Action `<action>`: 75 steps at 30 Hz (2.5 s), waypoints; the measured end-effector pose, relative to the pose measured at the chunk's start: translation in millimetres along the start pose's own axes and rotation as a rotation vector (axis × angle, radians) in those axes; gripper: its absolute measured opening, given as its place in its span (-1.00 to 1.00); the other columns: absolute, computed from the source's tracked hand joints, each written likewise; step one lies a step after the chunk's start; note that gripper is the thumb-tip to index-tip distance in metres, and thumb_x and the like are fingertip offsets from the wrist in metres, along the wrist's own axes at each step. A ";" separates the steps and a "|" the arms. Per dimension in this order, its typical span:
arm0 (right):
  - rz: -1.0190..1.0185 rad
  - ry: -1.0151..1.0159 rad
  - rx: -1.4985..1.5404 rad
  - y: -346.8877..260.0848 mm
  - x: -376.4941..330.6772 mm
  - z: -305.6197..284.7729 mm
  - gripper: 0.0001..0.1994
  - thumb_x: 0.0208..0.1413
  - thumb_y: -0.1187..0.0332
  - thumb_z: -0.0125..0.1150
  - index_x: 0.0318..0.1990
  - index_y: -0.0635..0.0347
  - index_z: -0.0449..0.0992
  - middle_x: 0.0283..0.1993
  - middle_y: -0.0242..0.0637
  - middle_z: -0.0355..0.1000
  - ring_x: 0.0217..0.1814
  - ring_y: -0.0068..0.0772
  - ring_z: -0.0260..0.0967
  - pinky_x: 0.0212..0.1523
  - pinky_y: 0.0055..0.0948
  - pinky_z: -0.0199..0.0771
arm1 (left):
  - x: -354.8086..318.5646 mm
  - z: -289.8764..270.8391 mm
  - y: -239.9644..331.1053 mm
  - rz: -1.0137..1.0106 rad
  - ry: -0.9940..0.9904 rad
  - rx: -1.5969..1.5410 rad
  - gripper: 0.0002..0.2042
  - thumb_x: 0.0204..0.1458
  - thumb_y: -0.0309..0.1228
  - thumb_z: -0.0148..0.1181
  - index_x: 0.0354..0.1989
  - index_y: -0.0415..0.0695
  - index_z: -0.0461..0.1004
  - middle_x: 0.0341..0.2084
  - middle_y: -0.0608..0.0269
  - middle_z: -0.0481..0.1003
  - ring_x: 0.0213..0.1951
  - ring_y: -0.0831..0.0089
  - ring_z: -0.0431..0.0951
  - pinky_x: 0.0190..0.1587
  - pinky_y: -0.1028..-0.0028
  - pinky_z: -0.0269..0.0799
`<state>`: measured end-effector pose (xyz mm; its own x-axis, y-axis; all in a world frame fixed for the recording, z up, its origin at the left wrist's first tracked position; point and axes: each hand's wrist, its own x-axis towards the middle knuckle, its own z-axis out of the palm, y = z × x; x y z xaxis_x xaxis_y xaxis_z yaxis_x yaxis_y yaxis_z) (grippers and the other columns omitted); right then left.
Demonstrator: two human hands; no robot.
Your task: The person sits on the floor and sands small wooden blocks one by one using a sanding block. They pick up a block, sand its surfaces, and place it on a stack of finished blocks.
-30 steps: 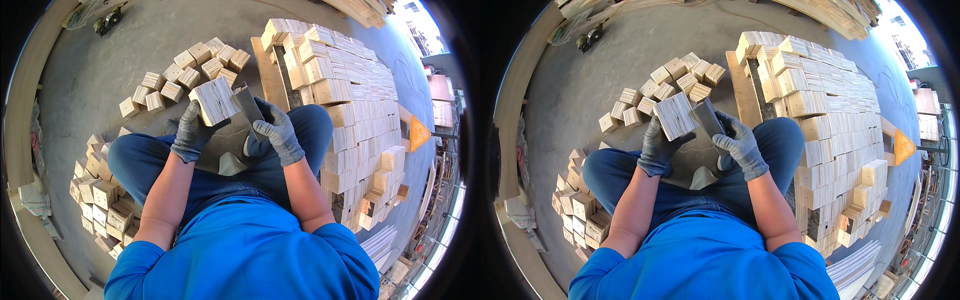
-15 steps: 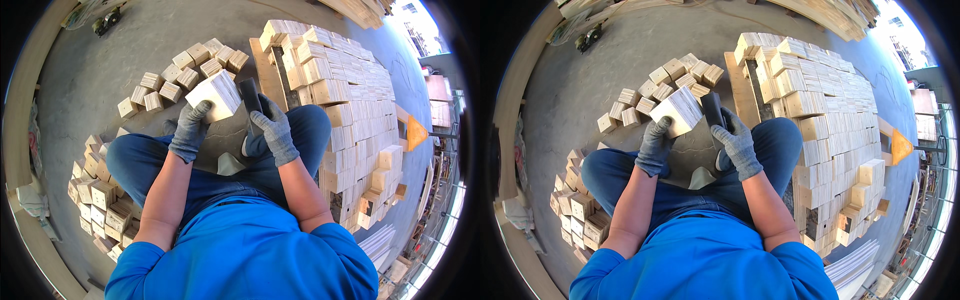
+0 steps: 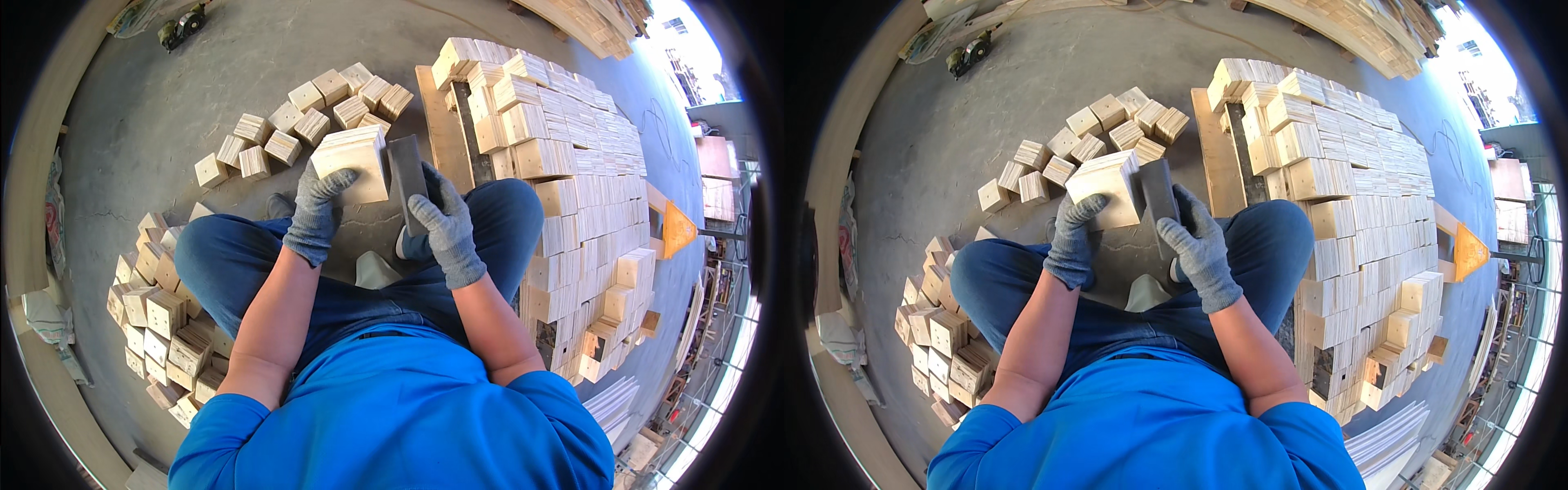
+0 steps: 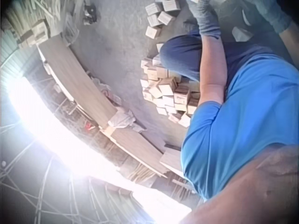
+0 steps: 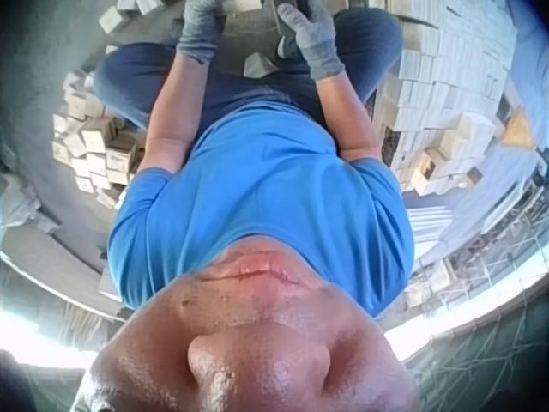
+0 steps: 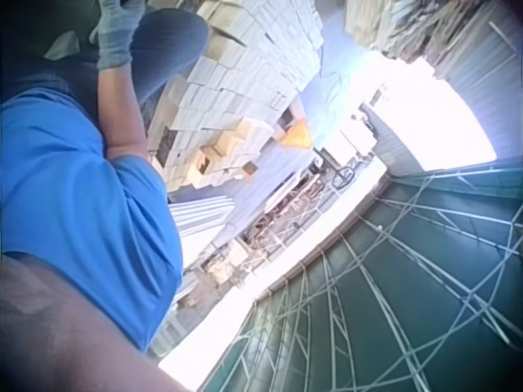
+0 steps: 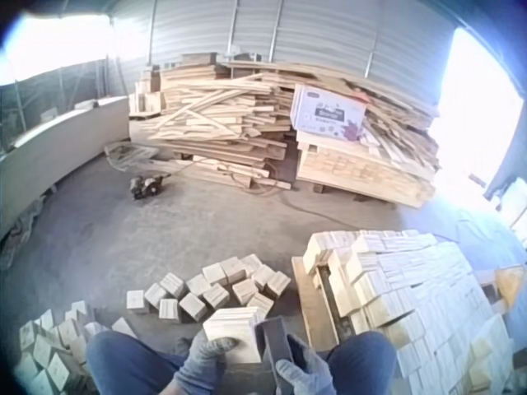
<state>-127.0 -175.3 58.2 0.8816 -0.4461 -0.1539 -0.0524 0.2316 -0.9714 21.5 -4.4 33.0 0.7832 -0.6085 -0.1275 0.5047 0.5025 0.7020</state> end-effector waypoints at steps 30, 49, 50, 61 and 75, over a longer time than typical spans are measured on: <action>0.168 0.180 0.155 13.2 70.8 -26.9 -0.43 0.29 0.28 0.36 0.39 0.29 0.39 0.10 -0.27 0.55 0.01 -0.51 0.52 0.04 -0.49 0.55 | -1.1 11.5 -17.4 0.017 -0.167 0.495 0.01 -0.31 -0.06 0.75 0.33 -0.25 0.35 0.13 0.15 0.56 0.15 0.39 0.55 0.21 0.35 0.50; -0.149 -0.138 -0.880 -64.9 23.3 -35.7 -0.36 0.09 0.08 0.48 0.29 0.19 0.53 0.16 0.04 0.55 0.20 -0.02 0.53 0.25 -0.28 0.47 | -3.6 -5.2 -7.0 0.102 -0.247 0.878 0.05 -0.41 -0.09 0.78 0.32 -0.29 0.36 0.14 -0.01 0.54 0.18 0.27 0.54 0.29 0.27 0.44; -0.132 -0.141 -0.887 -60.5 33.8 -35.9 -0.36 0.10 0.08 0.47 0.29 0.19 0.53 0.16 0.05 0.56 0.19 -0.01 0.53 0.24 -0.28 0.48 | -6.1 -2.3 -9.2 0.115 -0.268 0.930 0.07 -0.42 -0.08 0.78 0.32 -0.29 0.35 0.13 -0.03 0.54 0.18 0.26 0.55 0.29 0.26 0.44; -0.011 -0.094 -0.761 -78.7 36.6 -56.5 -0.35 0.09 0.12 0.48 0.31 0.24 0.51 0.20 0.02 0.55 0.25 -0.16 0.52 0.30 -0.30 0.45 | -7.9 0.3 14.0 -0.097 -0.205 0.492 -0.01 -0.35 -0.22 0.74 0.34 -0.28 0.36 0.12 0.12 0.56 0.16 0.33 0.55 0.28 0.29 0.44; -0.303 -0.325 -0.767 -69.0 43.7 -25.1 -0.40 0.02 0.13 0.54 0.23 0.12 0.59 0.09 0.01 0.57 0.14 -0.01 0.55 0.19 -0.23 0.51 | -13.6 8.2 -1.6 -0.256 -0.269 0.485 -0.06 -0.36 -0.19 0.64 0.32 -0.27 0.38 0.07 0.14 0.59 0.10 0.30 0.59 0.19 0.31 0.50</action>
<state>-96.6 -232.5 114.0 0.9921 -0.1001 0.0751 0.0075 -0.5517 -0.8340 7.0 -1.9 39.4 0.5075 -0.8387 -0.1974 0.3924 0.0210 0.9196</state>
